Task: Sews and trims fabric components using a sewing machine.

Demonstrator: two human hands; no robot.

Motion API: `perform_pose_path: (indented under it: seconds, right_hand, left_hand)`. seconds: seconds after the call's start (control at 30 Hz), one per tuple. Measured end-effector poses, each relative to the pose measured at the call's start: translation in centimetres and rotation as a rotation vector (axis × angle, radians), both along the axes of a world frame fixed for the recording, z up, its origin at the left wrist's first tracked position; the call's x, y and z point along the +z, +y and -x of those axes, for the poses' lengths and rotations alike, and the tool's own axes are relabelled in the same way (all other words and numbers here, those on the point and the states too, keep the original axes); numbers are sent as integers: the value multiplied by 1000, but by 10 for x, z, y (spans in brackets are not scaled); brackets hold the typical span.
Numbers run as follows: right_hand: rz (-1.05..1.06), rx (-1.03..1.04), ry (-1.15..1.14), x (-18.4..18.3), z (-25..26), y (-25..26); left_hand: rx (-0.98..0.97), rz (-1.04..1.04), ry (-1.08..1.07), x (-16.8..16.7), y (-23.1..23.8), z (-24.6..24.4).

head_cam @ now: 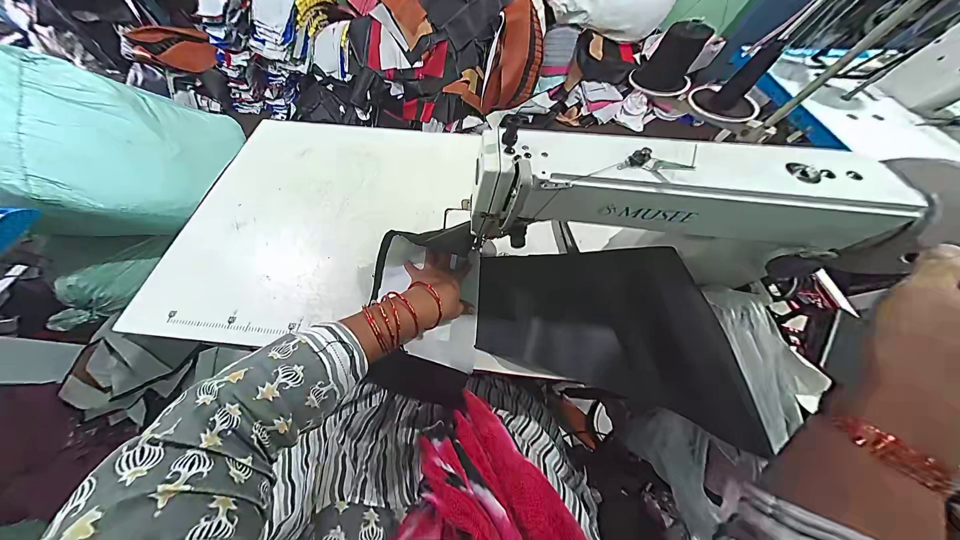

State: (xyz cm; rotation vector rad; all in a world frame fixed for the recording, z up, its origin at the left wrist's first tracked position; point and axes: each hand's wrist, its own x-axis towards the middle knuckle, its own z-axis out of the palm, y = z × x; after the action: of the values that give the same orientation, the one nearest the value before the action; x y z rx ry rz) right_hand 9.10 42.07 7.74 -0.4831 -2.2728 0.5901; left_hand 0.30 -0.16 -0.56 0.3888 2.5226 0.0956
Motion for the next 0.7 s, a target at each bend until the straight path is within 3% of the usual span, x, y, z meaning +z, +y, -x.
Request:
perform_pose_path:
  seconds: [0.1,0.17,0.27,0.7]
  right_hand:
    - [-143,431,-121,-39,-19,-107]
    - [-184,652,-172,-87,-20,-185]
    - [-136,847,-228,-141,-21,-245]
    - [-283,818,-202,-170,-20,-262]
  left_hand:
    - [15,-40,40,-2,1,-3]
    - [10,-43,51,-1,1,-2]
    - [8,-25,39,-3,1,-1]
    - [8,24,-42,6,5,6]
